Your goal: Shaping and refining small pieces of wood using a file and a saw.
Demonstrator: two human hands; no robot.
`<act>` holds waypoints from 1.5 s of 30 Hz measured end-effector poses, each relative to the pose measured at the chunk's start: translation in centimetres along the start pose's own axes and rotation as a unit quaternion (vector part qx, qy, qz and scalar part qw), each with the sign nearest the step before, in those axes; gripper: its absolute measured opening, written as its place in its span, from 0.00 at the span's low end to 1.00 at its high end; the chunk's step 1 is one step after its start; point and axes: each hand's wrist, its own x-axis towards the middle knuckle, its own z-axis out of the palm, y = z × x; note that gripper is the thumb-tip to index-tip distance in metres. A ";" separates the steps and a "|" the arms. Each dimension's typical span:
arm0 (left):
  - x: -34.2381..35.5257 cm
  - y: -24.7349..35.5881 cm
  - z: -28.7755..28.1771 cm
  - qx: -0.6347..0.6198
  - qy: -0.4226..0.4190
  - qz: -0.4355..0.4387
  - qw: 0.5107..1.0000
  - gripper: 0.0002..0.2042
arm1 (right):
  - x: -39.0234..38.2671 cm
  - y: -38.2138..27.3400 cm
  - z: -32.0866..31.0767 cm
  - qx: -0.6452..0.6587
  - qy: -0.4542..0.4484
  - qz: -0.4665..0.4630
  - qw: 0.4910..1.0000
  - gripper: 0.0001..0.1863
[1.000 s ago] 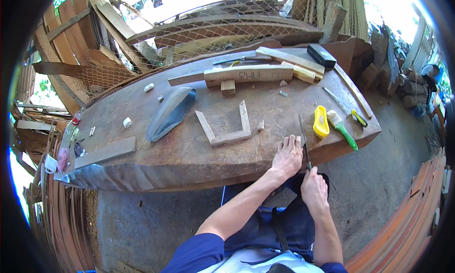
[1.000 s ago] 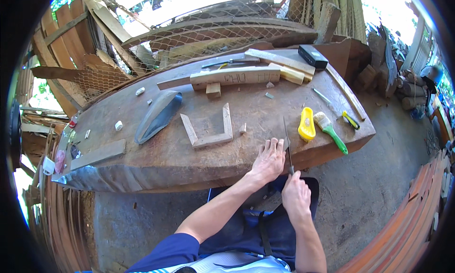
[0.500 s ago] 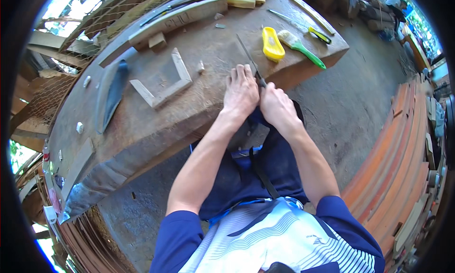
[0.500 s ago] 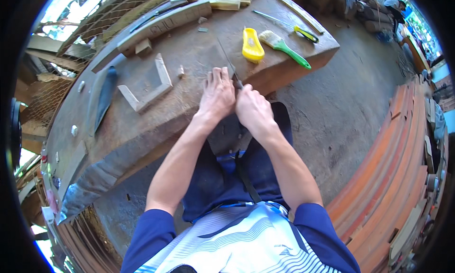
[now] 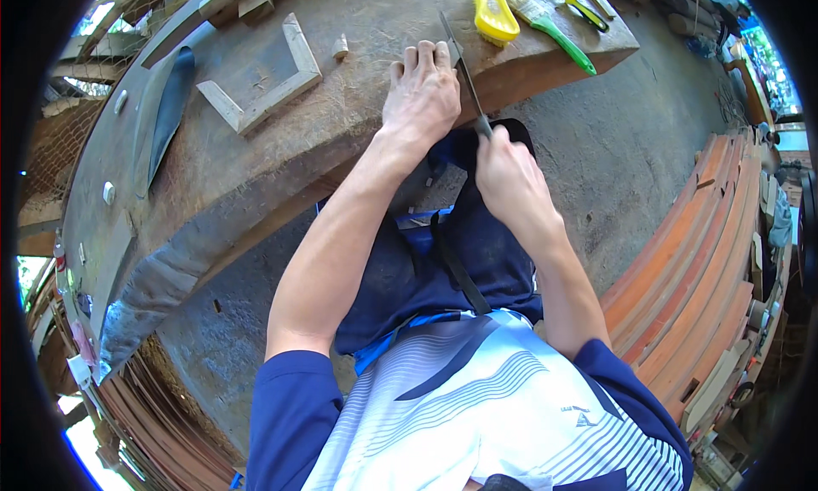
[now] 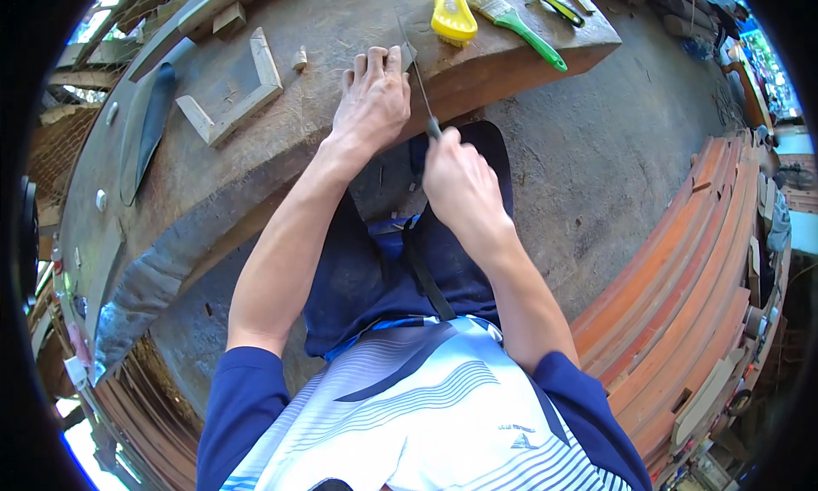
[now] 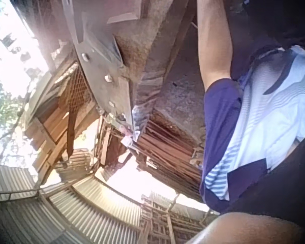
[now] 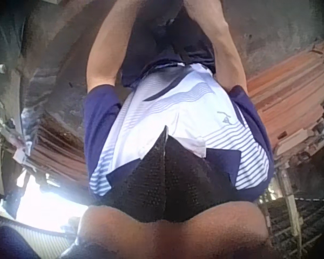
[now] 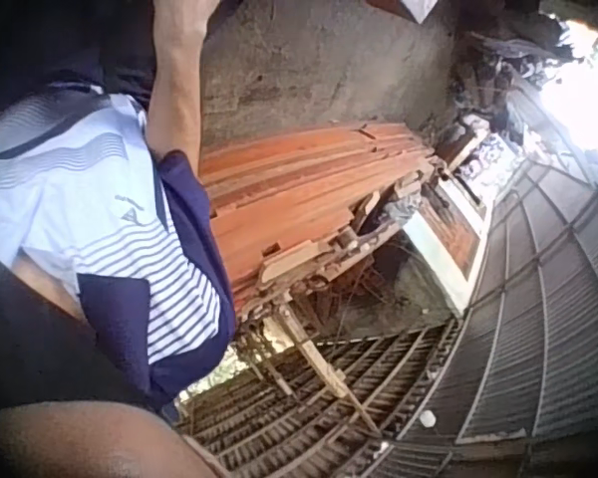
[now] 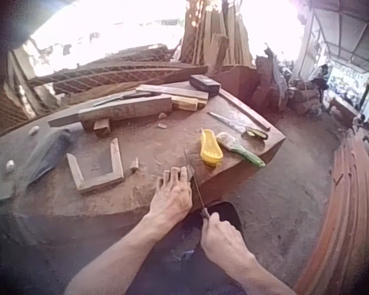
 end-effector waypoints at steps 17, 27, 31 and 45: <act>0.0 -0.5 0.3 -0.054 -0.011 0.007 0.998 0.20 | 5.8 -0.6 0.8 0.015 0.048 -0.034 0.998 0.22; 0.5 -0.3 -0.7 -0.068 -0.037 0.007 0.997 0.20 | 6.6 -0.3 1.0 -0.010 0.015 -0.042 0.999 0.18; -0.1 0.1 -0.1 -0.069 -0.043 0.001 0.997 0.21 | -0.2 0.8 1.3 0.023 0.064 -0.055 0.996 0.20; 1.1 -0.3 -1.0 -0.067 -0.038 -0.024 0.997 0.19 | 7.0 -0.7 0.0 0.002 0.043 -0.040 0.998 0.24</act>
